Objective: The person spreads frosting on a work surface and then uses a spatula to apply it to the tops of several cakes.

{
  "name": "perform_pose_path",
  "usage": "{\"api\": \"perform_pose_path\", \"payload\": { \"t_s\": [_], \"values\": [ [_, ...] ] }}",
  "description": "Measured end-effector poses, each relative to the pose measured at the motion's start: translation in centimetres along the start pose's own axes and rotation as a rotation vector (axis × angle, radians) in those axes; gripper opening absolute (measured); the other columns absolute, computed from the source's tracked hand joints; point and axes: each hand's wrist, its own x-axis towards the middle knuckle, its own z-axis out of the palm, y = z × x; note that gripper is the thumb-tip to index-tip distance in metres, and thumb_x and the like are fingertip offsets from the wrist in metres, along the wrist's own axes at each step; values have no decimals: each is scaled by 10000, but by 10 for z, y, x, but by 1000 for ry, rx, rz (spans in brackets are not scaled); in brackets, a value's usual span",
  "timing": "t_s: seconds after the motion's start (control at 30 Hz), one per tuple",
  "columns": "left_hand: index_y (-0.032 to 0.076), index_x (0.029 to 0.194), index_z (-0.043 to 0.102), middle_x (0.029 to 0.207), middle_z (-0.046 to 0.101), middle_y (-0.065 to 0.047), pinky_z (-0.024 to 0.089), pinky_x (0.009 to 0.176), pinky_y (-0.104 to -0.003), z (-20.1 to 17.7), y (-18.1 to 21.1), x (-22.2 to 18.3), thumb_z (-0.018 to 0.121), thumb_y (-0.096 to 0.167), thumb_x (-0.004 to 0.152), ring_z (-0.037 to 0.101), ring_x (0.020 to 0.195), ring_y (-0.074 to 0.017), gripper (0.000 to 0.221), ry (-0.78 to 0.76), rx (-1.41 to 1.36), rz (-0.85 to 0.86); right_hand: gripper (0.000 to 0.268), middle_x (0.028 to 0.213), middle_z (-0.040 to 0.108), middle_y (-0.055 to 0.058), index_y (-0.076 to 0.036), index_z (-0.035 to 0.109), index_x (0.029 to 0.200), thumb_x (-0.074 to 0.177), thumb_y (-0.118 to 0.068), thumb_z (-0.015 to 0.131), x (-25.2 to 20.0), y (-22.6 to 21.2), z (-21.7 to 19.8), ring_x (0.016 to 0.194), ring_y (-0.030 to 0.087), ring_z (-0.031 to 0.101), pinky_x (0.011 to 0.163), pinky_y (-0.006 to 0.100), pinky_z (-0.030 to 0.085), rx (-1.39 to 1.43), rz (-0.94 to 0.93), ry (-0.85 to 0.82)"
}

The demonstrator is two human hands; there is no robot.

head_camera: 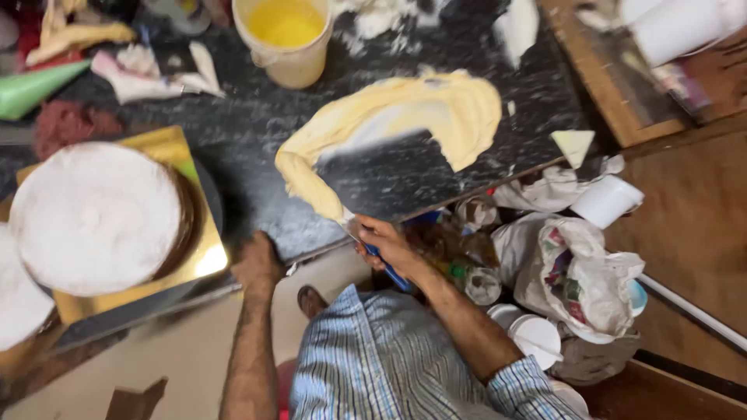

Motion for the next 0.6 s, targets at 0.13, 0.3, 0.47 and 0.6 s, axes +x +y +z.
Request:
{"api": "perform_pose_path", "payload": {
  "t_s": [0.13, 0.3, 0.47, 0.6],
  "values": [
    [95, 1321, 512, 1309, 573, -184, 578, 927, -500, -15, 4, -12, 921, 196, 704, 610, 1222, -371, 747, 56, -81, 65, 643, 917, 694, 77, -143, 330, 1607, 1005, -171, 552, -47, -55, -55, 670, 136, 589, 550, 265, 514, -210, -140, 162],
    [64, 1296, 534, 1273, 576, -197, 594, 866, -500, 5, -4, -5, 852, 113, 749, 639, 1154, -388, 634, 132, -113, 94, 661, 1203, 613, 206, -256, 388, 1636, 1027, -52, 545, -79, -86, -142, 991, 314, 649, 814, 459, 580, -1606, 14, 891],
    [69, 1187, 617, 1231, 590, -207, 593, 848, -503, 19, -9, 9, 798, 42, 775, 644, 1138, -393, 451, 212, -127, 125, 670, 1257, 618, 255, -195, 383, 1602, 982, -129, 627, -88, -92, -173, 1009, 395, 658, 842, 500, 551, -1178, -216, 738],
    [78, 1163, 629, 1257, 583, -202, 606, 829, -498, 28, -2, 12, 740, 7, 854, 652, 1121, -407, 337, 228, -183, 44, 629, 1042, 701, 237, -195, 313, 1643, 1044, -156, 504, -51, -94, -141, 833, 434, 698, 735, 540, 559, -807, -64, 800]
  ]
}}
